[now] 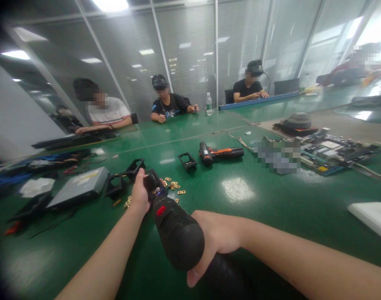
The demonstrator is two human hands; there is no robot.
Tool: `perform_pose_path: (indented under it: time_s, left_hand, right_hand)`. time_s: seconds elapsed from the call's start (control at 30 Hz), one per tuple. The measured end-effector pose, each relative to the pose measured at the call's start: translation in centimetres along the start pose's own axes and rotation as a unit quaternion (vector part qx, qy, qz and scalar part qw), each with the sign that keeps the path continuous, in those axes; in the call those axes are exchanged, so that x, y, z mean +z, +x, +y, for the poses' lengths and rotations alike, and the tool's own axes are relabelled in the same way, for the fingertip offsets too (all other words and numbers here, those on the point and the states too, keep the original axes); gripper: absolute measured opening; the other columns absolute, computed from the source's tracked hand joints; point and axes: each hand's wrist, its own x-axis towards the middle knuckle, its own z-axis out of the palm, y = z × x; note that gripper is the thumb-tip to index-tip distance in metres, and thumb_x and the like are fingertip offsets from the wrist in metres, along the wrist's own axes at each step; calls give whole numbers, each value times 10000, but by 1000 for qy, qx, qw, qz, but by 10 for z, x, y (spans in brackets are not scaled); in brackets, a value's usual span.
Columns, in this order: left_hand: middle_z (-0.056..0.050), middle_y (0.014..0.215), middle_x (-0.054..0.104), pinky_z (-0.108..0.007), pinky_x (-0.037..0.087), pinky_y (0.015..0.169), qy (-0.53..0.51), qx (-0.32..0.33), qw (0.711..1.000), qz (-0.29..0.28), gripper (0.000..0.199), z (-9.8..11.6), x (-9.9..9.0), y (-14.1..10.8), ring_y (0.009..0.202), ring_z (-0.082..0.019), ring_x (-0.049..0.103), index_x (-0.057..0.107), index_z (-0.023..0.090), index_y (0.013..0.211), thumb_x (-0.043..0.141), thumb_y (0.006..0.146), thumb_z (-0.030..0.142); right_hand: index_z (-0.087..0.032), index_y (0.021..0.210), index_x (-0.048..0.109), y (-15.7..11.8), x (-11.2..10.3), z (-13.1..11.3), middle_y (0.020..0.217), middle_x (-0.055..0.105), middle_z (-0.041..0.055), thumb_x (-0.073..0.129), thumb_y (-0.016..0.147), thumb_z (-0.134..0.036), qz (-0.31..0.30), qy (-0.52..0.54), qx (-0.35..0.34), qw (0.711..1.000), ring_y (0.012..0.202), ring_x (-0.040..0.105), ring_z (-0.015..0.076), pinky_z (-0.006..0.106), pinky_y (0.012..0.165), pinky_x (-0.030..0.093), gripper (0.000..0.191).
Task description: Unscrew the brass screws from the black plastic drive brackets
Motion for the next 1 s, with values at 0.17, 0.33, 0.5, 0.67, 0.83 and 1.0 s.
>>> perform_pose_path:
  time_s: [0.17, 0.33, 0.5, 0.67, 0.83, 1.0]
  left_hand:
    - [-78, 670, 741, -339, 582, 547, 11, -4, 1000, 6, 522, 1, -1, 0, 550, -241, 712, 650, 180, 823, 646, 838, 702]
    - [-97, 679, 752, -339, 565, 504, 23, -9, 1000, 7, 543, 1, -1, 1, 552, -259, 717, 670, 173, 847, 626, 848, 714]
    - [-78, 659, 734, -322, 569, 509, 7, -12, 1000, 0, 519, -1, -3, 1, 544, -234, 703, 669, 172, 830, 627, 869, 688]
    - [-81, 652, 728, -322, 576, 511, 17, -5, 1000, -2, 526, 0, -4, 1, 546, -233, 702, 676, 166, 804, 624, 878, 684]
    - [-107, 661, 743, -341, 573, 491, 31, -6, 999, -3, 543, 0, -4, 2, 528, -251, 699, 681, 165, 812, 588, 887, 695]
    - [-111, 666, 750, -346, 585, 515, 33, -7, 999, -2, 546, -2, -5, 4, 540, -251, 706, 674, 172, 791, 585, 881, 703]
  right_hand:
    - [-140, 1015, 783, 1, -2, 10, 913, 761, 22, 1054, 477, -380, -11, -3, -10, 1000, 842, 719, 205, 306, 815, 601, 649]
    - [-144, 927, 784, 3, -5, 14, 919, 770, 21, 1043, 490, -423, -6, -23, -11, 1000, 859, 720, 203, 312, 867, 592, 580]
    - [-141, 914, 783, 2, -3, 8, 901, 778, 27, 1047, 455, -441, -5, -4, 23, 1000, 853, 735, 219, 321, 871, 602, 609]
    - [-132, 879, 772, 3, 0, 0, 911, 777, 43, 1043, 447, -452, -17, 27, 34, 999, 846, 734, 210, 305, 828, 609, 602]
    - [-124, 904, 777, 4, 2, -1, 877, 776, 36, 1059, 357, -375, -1, 50, 57, 997, 807, 718, 190, 292, 826, 603, 664]
    - [-120, 907, 777, 3, 2, -1, 880, 775, 49, 1055, 346, -362, 9, 41, 61, 997, 801, 723, 204, 268, 734, 606, 671]
